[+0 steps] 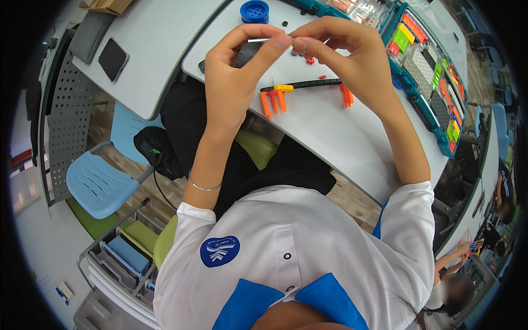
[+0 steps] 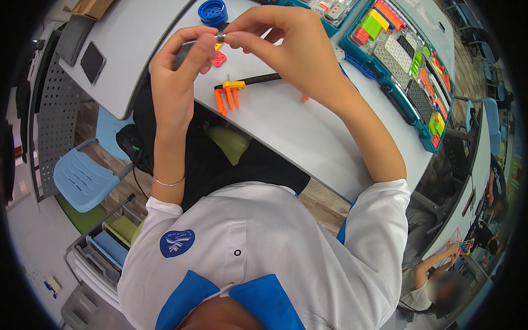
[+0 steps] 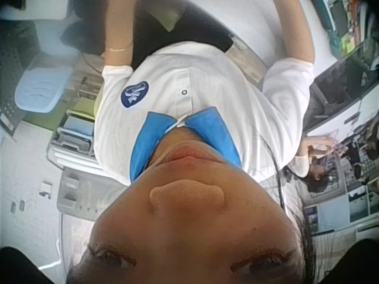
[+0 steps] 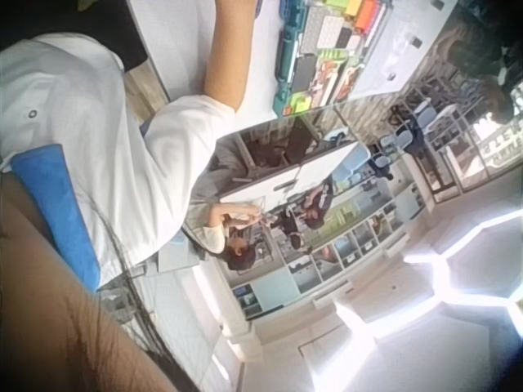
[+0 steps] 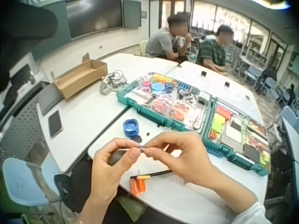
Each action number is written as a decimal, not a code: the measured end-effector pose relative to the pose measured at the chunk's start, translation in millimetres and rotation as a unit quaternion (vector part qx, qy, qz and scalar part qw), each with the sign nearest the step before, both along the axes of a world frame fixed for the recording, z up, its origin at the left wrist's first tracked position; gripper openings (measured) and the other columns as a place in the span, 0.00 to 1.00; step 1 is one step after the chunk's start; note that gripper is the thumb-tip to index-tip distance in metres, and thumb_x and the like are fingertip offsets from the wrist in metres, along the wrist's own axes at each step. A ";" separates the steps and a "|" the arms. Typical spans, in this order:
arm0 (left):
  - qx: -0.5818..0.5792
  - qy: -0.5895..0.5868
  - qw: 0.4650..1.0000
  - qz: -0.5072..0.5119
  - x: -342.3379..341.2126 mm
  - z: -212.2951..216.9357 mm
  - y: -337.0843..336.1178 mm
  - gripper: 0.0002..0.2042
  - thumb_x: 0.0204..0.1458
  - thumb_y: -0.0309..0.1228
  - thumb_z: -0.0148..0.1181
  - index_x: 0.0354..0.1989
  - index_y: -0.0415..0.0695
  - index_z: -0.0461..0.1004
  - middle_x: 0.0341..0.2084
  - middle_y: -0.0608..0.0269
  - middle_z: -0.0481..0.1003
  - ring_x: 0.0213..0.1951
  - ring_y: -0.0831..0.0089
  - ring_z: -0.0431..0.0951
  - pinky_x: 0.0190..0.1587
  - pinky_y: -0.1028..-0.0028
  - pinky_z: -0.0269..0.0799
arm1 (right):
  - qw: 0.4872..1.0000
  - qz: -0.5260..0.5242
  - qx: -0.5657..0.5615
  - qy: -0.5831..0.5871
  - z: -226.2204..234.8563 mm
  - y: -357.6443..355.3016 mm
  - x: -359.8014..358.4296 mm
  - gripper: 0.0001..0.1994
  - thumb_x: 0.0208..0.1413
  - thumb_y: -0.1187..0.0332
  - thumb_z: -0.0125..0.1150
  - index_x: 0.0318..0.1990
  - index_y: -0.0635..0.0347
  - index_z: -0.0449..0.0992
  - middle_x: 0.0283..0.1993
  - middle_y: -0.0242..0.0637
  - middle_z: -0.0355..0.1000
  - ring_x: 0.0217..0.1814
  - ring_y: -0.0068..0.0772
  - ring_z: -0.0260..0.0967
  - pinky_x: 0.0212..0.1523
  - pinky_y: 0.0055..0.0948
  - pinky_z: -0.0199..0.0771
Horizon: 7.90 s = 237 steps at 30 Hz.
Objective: The person assembles colorful plastic building blocks on a white table. They connect various pieces including a black chain, red and yellow connectors, and a grey circular component, using a screwdriver to secure parts.
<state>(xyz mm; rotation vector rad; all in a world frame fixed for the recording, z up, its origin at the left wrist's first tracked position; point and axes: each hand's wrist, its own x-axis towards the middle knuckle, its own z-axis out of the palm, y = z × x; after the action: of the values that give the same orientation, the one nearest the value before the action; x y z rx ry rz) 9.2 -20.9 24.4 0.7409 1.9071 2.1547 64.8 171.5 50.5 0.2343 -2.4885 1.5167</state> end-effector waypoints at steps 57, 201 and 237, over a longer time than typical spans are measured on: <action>0.214 -0.201 0.956 0.003 15.6 -6.8 -6.7 0.18 0.72 0.42 0.42 0.39 0.38 0.67 0.38 0.59 0.69 0.40 0.71 0.67 0.50 0.68 0.68 | 0.988 -0.035 -0.151 0.016 -18.2 -41.2 16.0 0.07 0.59 0.74 0.63 0.40 0.68 0.82 0.34 0.36 0.81 0.35 0.22 0.79 0.39 0.22 0.80; 0.425 -0.329 0.792 -0.289 30.1 -48.3 -29.8 0.30 0.61 0.37 0.38 0.69 0.31 0.55 0.52 0.55 0.69 0.32 0.70 0.67 0.37 0.68 0.65 | 0.941 -0.032 0.336 -0.010 -9.3 74.3 -9.8 0.10 0.54 0.71 0.69 0.45 0.59 0.82 0.45 0.34 0.80 0.44 0.30 0.75 0.46 0.29 0.73; 0.106 -0.212 0.957 -0.166 37.5 -8.2 -33.7 0.35 0.61 0.42 0.48 0.72 0.31 0.53 0.56 0.42 0.70 0.35 0.69 0.74 0.42 0.68 0.73 | 0.974 0.188 -0.125 -0.023 -28.6 -17.4 -1.7 0.10 0.53 0.67 0.70 0.40 0.60 0.83 0.38 0.29 0.73 0.40 0.25 0.65 0.42 0.27 0.64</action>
<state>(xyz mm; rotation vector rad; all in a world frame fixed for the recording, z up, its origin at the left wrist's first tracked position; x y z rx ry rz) 46.7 -54.6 16.2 0.5285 1.2590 2.1063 63.1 154.1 21.9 0.6641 -2.3476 1.9806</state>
